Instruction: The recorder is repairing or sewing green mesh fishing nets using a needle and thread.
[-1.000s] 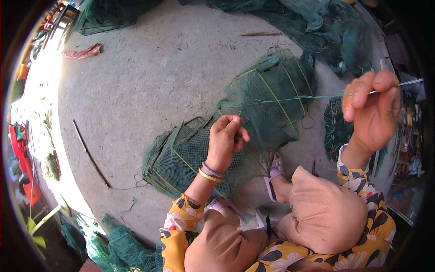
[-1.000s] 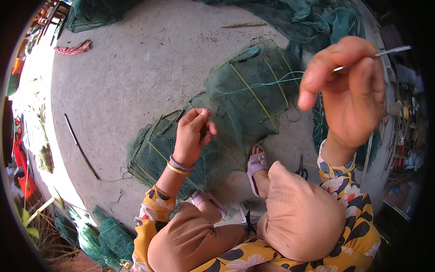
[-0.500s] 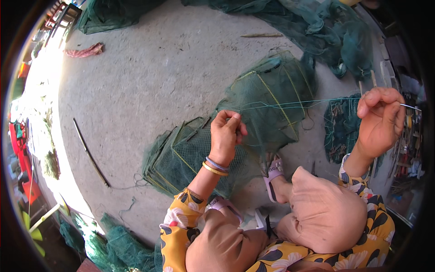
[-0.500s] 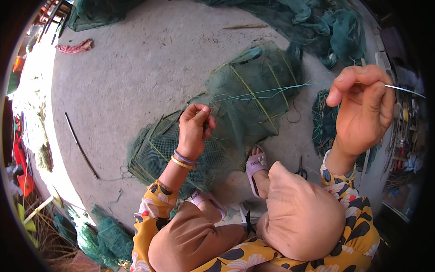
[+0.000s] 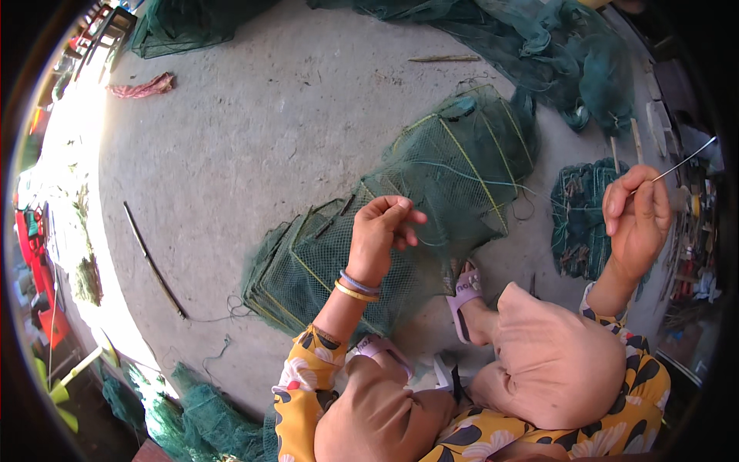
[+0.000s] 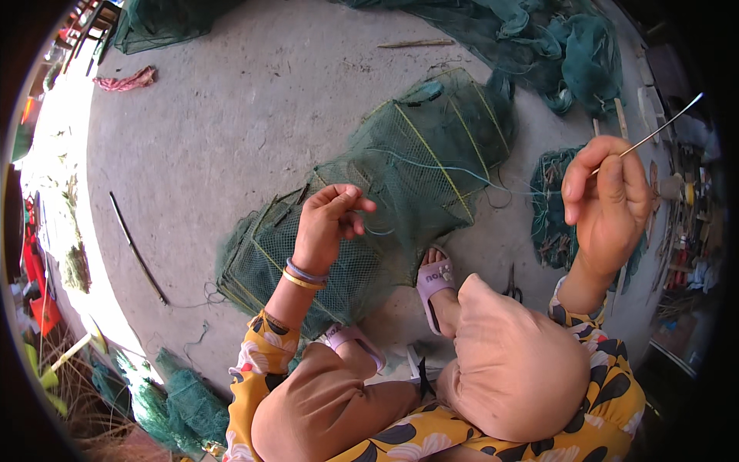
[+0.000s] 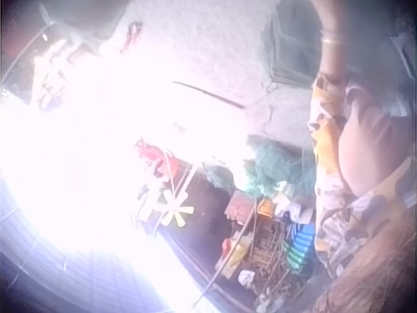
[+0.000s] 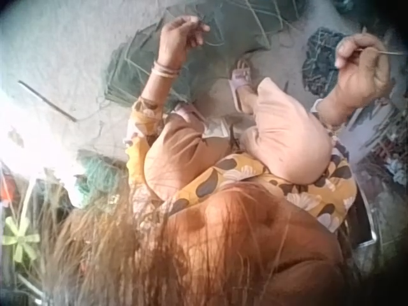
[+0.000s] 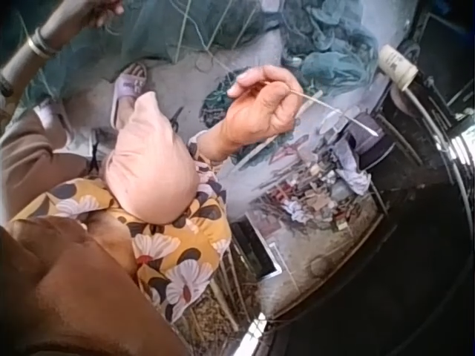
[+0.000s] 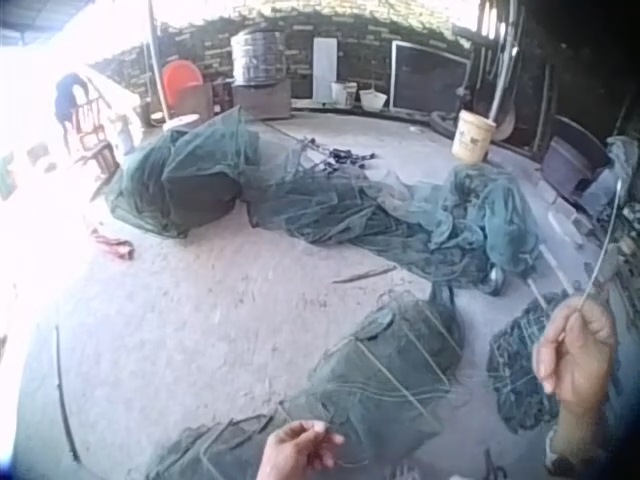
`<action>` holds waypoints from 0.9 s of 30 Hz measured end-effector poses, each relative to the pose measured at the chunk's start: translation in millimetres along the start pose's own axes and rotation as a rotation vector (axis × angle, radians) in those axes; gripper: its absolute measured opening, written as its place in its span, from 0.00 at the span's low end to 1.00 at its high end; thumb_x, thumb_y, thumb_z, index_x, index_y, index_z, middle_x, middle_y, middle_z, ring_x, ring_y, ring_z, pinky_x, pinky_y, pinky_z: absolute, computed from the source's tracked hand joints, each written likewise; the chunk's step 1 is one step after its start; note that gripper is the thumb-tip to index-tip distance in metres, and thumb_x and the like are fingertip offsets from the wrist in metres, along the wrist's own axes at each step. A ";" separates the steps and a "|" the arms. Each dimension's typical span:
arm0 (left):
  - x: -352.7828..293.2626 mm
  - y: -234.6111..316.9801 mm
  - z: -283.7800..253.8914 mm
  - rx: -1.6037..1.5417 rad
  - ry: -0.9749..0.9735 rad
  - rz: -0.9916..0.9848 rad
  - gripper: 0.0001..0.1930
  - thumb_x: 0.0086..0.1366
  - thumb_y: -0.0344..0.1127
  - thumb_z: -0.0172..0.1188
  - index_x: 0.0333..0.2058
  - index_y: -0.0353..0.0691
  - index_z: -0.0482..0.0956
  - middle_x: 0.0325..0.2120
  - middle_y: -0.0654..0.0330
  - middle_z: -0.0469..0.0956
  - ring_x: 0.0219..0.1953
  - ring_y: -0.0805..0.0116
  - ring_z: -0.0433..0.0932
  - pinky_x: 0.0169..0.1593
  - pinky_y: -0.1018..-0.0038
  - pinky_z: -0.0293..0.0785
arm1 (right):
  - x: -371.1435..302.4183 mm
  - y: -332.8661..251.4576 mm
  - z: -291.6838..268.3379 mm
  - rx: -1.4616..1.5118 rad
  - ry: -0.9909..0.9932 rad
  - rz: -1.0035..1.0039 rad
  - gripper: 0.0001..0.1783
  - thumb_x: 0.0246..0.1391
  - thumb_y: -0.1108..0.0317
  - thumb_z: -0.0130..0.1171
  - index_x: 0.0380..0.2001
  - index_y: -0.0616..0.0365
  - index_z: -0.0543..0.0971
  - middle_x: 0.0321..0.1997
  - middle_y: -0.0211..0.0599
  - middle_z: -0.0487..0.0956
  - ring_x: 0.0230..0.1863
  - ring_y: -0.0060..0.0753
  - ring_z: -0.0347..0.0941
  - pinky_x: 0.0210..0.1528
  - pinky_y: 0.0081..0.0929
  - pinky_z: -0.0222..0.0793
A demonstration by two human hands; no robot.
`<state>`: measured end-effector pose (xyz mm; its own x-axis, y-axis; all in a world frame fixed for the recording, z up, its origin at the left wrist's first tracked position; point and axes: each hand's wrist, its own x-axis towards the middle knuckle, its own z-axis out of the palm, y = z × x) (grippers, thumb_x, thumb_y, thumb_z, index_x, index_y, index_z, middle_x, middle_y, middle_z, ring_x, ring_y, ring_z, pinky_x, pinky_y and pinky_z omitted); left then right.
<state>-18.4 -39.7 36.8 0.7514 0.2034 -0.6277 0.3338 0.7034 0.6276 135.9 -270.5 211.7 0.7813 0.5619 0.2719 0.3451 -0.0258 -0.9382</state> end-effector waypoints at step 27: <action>8.3 -10.9 29.1 -0.384 0.030 -0.018 0.05 0.68 0.31 0.45 0.36 0.38 0.68 0.36 0.51 0.78 0.31 0.63 0.78 0.39 0.72 0.77 | -117.2 28.7 -25.4 -0.202 -0.536 0.813 0.06 0.50 0.70 0.58 0.26 0.63 0.80 0.18 0.30 0.77 0.18 0.16 0.70 0.21 0.16 0.65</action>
<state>0.7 -65.4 38.2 0.7284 0.2046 -0.6539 0.1054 0.9096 0.4019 67.5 -358.1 158.3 0.4985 0.6088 -0.6172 -0.0699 -0.6814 -0.7286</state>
